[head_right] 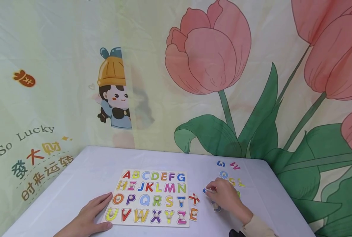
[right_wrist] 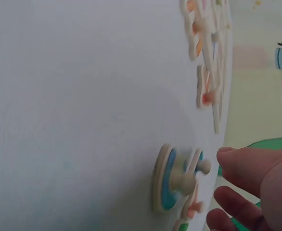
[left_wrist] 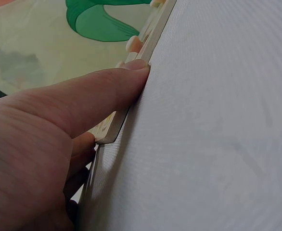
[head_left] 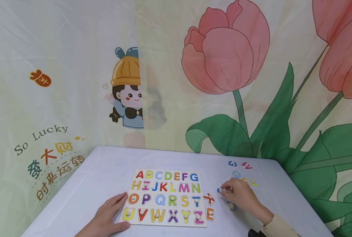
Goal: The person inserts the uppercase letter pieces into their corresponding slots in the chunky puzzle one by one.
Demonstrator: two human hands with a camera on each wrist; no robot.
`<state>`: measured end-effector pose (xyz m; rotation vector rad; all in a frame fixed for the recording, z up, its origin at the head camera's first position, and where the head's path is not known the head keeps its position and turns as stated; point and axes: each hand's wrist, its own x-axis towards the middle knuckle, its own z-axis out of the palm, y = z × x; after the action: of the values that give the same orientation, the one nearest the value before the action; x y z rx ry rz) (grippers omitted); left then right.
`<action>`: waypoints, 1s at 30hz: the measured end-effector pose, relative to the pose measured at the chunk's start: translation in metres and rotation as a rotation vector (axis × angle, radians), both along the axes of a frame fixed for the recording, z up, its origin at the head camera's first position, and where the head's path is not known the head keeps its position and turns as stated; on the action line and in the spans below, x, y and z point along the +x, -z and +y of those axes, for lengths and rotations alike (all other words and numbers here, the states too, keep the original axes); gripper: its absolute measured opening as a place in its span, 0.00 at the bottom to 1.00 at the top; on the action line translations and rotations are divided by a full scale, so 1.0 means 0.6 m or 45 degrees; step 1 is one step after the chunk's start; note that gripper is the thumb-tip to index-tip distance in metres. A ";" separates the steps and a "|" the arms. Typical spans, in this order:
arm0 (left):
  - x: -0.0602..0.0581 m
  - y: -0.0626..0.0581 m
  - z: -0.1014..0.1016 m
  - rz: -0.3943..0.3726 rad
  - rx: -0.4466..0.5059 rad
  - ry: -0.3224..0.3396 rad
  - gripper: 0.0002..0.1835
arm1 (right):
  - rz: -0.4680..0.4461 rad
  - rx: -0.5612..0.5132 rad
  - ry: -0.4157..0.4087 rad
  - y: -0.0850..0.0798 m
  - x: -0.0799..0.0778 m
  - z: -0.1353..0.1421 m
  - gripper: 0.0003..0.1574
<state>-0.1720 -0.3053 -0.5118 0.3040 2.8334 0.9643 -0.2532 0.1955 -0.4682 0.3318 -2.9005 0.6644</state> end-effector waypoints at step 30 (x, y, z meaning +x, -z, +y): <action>0.001 0.001 0.002 -0.005 0.003 -0.031 0.59 | 0.007 0.027 -0.221 0.021 -0.048 -0.008 0.06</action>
<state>-0.1715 -0.3038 -0.5126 0.2681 2.8393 0.9725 -0.2819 0.1909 -0.4807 0.5930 -2.8983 0.6564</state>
